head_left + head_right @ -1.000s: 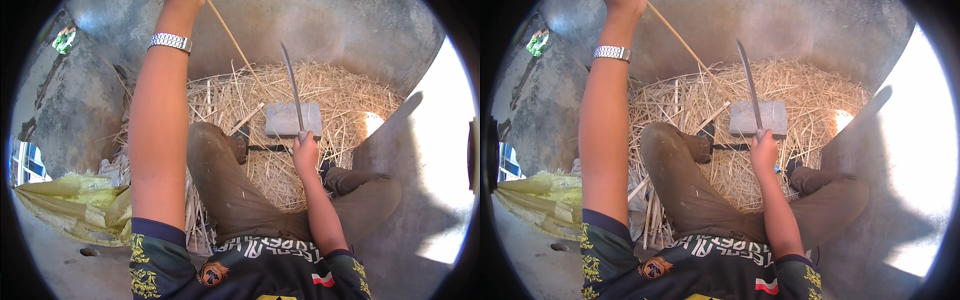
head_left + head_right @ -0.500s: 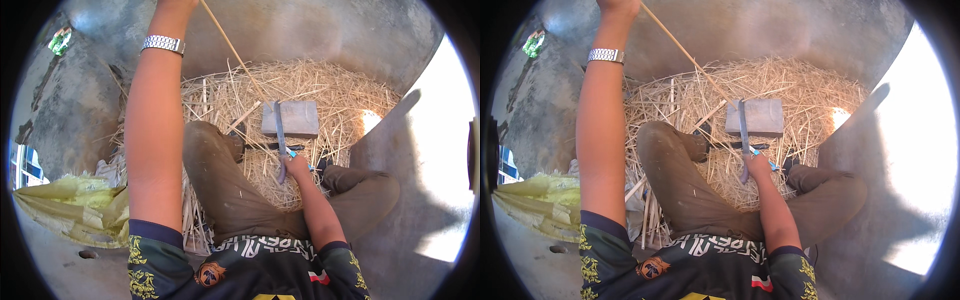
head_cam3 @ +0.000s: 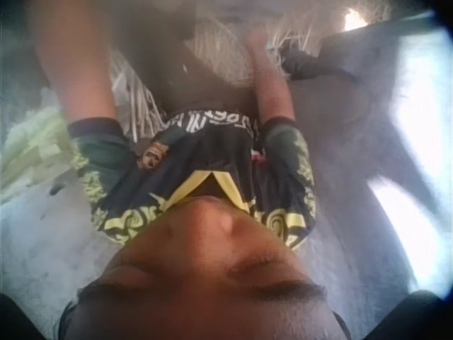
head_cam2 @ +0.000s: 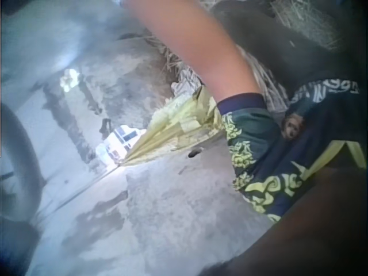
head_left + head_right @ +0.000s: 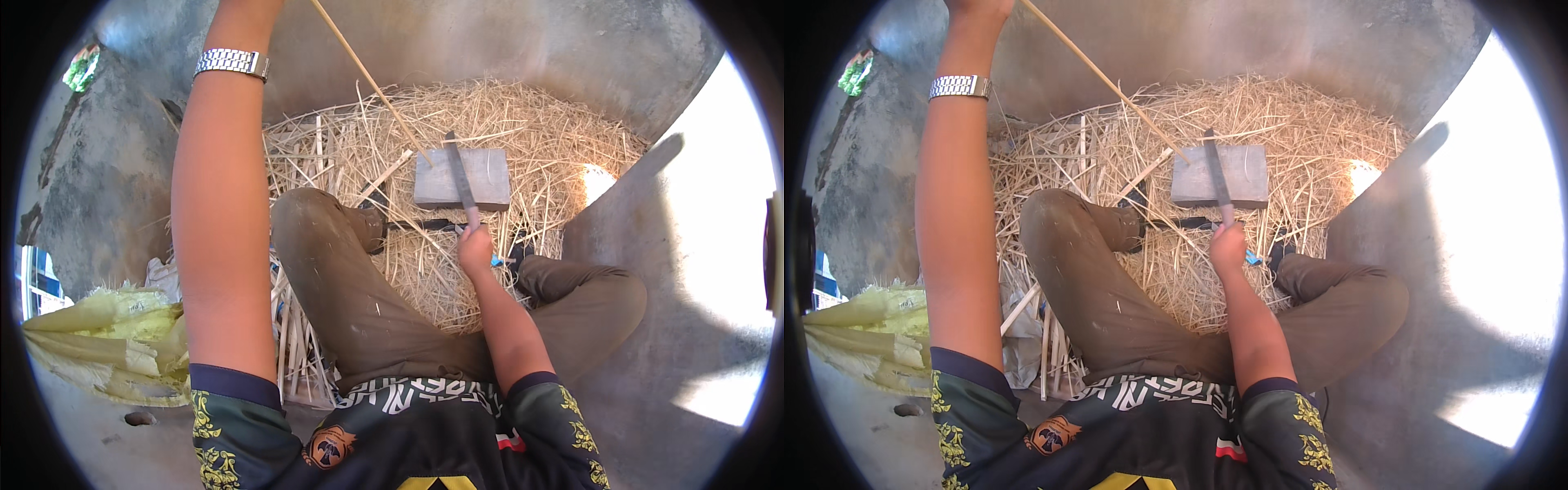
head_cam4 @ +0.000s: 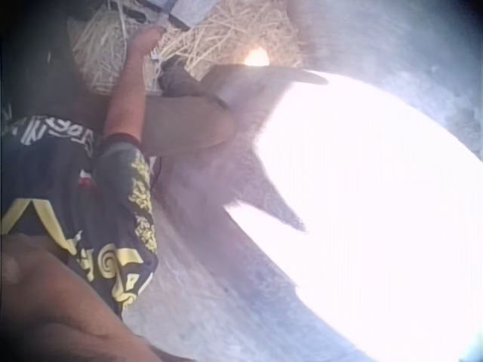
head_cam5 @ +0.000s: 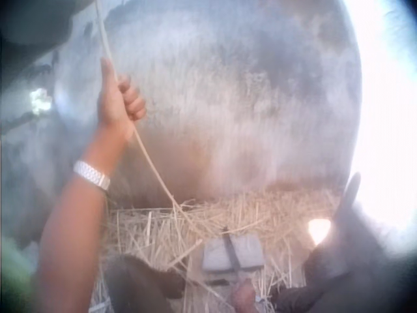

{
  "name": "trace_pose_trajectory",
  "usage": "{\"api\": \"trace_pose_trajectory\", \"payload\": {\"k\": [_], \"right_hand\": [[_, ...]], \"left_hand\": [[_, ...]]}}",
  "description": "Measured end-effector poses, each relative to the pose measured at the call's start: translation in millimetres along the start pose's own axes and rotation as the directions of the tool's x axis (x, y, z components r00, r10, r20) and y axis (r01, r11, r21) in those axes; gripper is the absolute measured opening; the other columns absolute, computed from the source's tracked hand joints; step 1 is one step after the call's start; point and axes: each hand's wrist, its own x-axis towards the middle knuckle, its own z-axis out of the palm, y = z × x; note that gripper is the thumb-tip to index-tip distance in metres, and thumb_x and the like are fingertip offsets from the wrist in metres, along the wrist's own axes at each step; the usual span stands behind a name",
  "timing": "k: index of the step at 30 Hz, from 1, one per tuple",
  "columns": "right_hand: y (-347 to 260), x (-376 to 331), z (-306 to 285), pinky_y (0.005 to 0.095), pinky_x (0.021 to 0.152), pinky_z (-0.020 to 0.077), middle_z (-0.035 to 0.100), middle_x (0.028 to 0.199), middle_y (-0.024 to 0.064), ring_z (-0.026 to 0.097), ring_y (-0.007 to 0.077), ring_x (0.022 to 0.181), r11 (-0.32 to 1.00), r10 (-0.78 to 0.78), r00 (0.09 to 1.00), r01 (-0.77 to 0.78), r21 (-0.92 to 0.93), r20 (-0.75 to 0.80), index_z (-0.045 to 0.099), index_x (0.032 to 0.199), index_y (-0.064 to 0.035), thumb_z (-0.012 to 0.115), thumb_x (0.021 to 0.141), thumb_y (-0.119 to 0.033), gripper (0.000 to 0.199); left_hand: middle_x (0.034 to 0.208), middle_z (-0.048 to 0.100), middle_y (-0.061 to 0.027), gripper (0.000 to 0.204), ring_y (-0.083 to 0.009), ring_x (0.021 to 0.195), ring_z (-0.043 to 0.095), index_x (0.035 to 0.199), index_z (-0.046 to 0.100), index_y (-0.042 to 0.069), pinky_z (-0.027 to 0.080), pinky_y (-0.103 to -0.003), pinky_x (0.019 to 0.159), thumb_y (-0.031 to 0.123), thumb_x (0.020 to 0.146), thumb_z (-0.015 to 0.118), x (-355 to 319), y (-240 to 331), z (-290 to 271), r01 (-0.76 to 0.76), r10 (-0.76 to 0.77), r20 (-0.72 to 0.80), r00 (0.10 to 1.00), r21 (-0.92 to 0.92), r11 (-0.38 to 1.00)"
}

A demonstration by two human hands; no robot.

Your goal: The person sits on the ground and uses a utility knife to shave thin strips off a long wooden stick. They hold the stick with their left hand and scrape the blade along its length with their right hand, occasionally switching to a larger knife to continue the process.

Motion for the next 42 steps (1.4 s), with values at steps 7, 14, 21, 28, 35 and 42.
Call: {"api": "trace_pose_trajectory", "payload": {"k": [7,14,21,28,35,42], "right_hand": [[43,32,-27,0.0513,0.084,0.0565,0.071,0.104,0.0206,0.071,0.0404,0.096,0.94,-0.113,0.993,0.092,-0.329,-0.045,0.062,0.115,-0.001,0.066,0.093,-0.022,0.031],[105,13,53,0.0451,0.09,0.0563,0.071,0.104,0.0121,0.066,0.0334,0.104,0.827,-0.292,0.956,0.263,-0.497,0.02,0.064,0.114,-0.0042,0.069,0.091,-0.024,0.031],[66,12,32,0.045,0.087,0.0566,0.071,0.104,0.0134,0.064,0.034,0.109,0.793,-0.144,0.941,0.295,-0.533,0.307,0.063,0.108,-0.005,0.064,0.096,-0.027,0.025],[-46,27,-31,0.0438,0.065,0.0533,0.067,0.085,0.012,0.066,0.0281,0.081,0.837,-0.547,0.768,0.489,-0.248,-0.332,0.055,0.099,-0.0026,0.061,0.098,-0.027,0.025],[-204,-34,-165,0.0264,0.044,0.0341,0.034,0.06,-0.0038,0.034,0.0073,0.045,0.175,-0.352,0.848,-0.357,0.918,0.397,0.059,0.114,-0.0026,0.064,0.101,-0.038,0.039],[-246,-39,-203,0.0253,0.044,0.0367,0.036,0.057,-0.0061,0.037,0.0054,0.045,-0.038,-0.448,0.867,-0.263,0.964,0.219,0.063,0.106,0.0009,0.068,0.099,-0.038,0.04]], "left_hand": [[0.053,0.02,0.008,0.065,-0.0077,0.04,0.02,0.067,0.027,0.022,0.014,-0.026,0.038,0.076,0.094,0.048,-12,13,-25,-0.04,0.039,-0.068,0.997,-0.012,0.999],[0.061,0.02,-0.0013,0.066,-0.0145,0.053,0.019,0.07,0.024,0.013,0.019,-0.033,0.053,0.073,0.098,0.019,-22,106,-72,-0.219,0.253,-0.146,0.956,0.215,0.952],[0.053,0.011,0.0047,0.051,-0.0119,0.049,0.013,0.056,0.017,0.023,0.015,-0.032,0.054,0.049,0.091,0.043,-106,225,-174,-0.467,0.466,-0.048,0.884,-0.026,0.884],[0.05,0.015,0.0059,0.044,-0.0102,0.047,0.012,0.056,0.019,0.022,0.014,-0.03,0.052,0.03,0.09,0.047,-251,156,-150,-0.546,0.492,-0.29,0.821,-0.147,0.825],[0.05,0.019,0.0047,0.04,-0.0107,0.045,0.014,0.057,0.025,0.021,0.017,-0.03,0.05,0.027,0.087,0.05,-303,101,-140,-0.476,0.288,-0.477,0.831,-0.34,0.811],[0.062,0.036,-0.0004,0.024,-0.0148,0.061,0.038,0.068,0.038,0.016,0.038,-0.033,0.065,0.02,0.088,0.05,-339,79,-123,-0.257,-0.002,-0.561,0.828,-0.382,0.888]]}}
